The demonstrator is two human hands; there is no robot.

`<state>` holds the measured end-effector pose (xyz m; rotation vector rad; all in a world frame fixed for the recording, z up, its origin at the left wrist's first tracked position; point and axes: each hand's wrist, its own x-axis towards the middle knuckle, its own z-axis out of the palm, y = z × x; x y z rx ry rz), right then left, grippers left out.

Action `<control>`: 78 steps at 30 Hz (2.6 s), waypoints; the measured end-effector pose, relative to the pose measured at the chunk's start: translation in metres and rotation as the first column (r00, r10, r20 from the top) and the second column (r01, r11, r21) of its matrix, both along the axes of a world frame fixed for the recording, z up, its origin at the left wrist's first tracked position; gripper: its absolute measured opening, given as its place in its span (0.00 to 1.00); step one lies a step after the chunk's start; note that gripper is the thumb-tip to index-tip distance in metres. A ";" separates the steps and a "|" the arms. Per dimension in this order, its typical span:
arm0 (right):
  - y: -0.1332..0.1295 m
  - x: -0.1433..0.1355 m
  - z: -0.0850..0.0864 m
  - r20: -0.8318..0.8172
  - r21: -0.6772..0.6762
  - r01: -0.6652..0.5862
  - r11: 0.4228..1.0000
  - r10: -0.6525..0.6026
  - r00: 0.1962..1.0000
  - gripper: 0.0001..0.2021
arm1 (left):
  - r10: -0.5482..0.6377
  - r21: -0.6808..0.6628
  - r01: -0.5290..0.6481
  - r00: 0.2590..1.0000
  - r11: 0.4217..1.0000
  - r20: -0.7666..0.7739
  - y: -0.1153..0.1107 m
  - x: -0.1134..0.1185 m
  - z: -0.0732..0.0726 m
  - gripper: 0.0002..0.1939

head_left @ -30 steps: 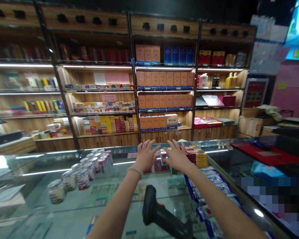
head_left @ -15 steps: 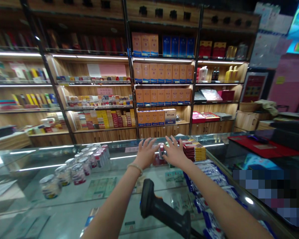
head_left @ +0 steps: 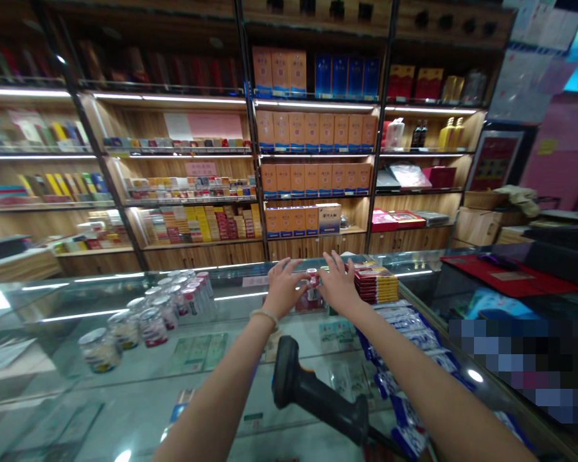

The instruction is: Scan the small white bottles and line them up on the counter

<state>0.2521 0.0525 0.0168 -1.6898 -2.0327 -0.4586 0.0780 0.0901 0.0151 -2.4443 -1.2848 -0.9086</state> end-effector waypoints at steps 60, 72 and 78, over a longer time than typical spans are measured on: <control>-0.029 0.021 0.067 -0.023 0.056 -0.203 0.978 0.204 0.979 0.12 | -0.059 -0.085 0.050 0.993 0.995 -0.105 -0.027 -0.034 0.052 0.08; -0.051 -0.005 0.064 0.116 0.129 -0.399 0.908 0.386 0.915 0.08 | -0.003 0.113 0.021 0.988 0.993 -0.155 -0.080 -0.078 0.056 0.08; -0.048 -0.018 0.049 0.154 0.173 -0.407 0.897 0.383 0.911 0.08 | 0.076 0.196 -0.061 0.995 0.979 -0.065 -0.090 -0.089 0.032 0.07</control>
